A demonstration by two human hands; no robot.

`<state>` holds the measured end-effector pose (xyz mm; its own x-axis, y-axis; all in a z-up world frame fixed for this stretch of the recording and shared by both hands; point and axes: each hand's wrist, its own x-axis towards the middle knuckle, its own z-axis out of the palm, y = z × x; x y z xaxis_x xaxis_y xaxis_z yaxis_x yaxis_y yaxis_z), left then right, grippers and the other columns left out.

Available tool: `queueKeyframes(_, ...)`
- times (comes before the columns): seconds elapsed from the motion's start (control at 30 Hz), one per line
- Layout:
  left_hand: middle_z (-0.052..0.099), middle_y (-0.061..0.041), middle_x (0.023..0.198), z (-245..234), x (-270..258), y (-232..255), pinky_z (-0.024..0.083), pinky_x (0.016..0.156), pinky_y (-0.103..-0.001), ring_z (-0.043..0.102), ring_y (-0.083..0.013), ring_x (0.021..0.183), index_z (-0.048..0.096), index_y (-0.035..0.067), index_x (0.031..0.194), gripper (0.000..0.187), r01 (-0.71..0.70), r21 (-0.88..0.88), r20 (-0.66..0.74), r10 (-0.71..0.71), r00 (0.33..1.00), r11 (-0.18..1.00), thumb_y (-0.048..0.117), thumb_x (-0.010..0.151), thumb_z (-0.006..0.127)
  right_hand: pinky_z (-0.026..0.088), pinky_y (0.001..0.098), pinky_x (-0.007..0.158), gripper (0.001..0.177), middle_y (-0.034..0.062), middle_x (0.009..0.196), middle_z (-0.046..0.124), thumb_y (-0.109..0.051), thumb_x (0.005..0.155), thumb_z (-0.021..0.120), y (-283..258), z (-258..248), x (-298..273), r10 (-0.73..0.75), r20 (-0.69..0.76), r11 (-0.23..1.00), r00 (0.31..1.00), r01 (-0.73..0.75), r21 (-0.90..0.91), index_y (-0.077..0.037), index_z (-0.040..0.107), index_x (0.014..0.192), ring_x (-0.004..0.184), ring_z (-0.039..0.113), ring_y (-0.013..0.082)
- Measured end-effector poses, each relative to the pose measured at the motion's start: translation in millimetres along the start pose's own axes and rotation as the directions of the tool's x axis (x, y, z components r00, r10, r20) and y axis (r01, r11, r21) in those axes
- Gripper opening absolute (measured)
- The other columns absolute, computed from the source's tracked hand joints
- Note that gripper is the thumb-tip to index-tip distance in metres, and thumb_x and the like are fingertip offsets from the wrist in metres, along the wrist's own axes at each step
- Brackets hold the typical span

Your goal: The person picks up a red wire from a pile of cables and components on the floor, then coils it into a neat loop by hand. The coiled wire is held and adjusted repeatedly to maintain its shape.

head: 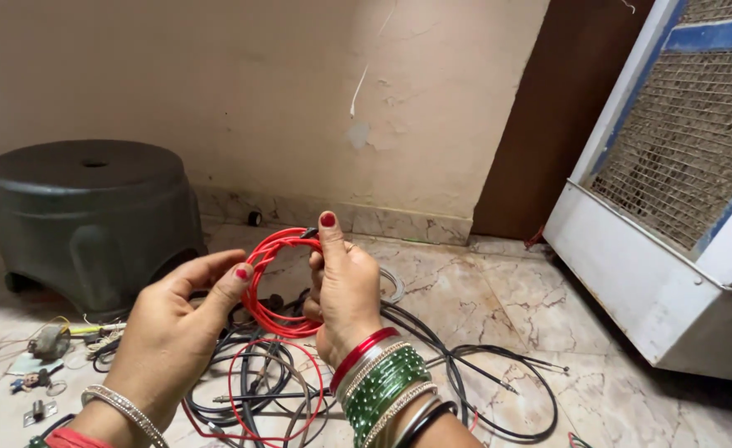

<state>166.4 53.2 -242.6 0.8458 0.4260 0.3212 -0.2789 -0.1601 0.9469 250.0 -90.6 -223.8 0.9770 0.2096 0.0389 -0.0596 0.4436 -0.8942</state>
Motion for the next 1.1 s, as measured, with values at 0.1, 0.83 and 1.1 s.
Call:
queueKeyframes(0.1, 0.077, -0.008, 0.094, -1, 2, -10, 0.053, 0.071, -0.028, 0.066, -0.0121, 0.082, 0.075, 0.002, 0.121, 0.042, 0.023, 0.001, 0.026, -0.023, 0.999, 1.0, 0.032, 0.094, 0.064, 0.017, 0.0251, 0.038, 0.051, -0.0096, 0.053, 0.031, -0.061, 0.086, 0.068, 4, 4, -2, 0.028, -0.017, 0.999, 0.999, -0.028, 0.024, -0.015, 0.05, 0.074, 0.039, 0.02, 0.0059)
queueKeyframes(0.83, 0.061, -0.006, 0.074, 6, -11, -5, 0.047, 0.059, -0.038, 0.054, -0.0178, 0.064, 0.064, 0.0, 0.094, 0.045, 0.002, 0.003, -0.373, -0.001, 0.928, 1.0, 0.038, 0.108, 0.045, 0.028, 0.0278, 0.04, 0.053, -0.0041, 0.054, 0.03, -0.062, 0.096, 0.054, 34, 48, -42, 0.114, 0.034, 0.931, 0.993, -0.119, 0.344, -0.013, 0.044, 0.078, 0.041, 0.026, 0.0094)
queueKeyframes(1.1, 0.068, -0.015, 0.072, -25, 0, 18, 0.05, 0.061, -0.043, 0.064, -0.0294, 0.064, 0.065, 0.003, 0.097, 0.044, -0.135, 0.443, -0.193, 0.241, 0.951, 0.887, 0.041, 0.107, 0.045, 0.059, 0.0389, 0.067, 0.058, 0.0062, 0.07, 0.063, -0.057, 0.099, 0.029, 3, 36, -35, 0.262, 0.322, 0.923, 0.91, -0.333, 0.19, -0.009, 0.062, 0.101, 0.063, 0.066, 0.0213)
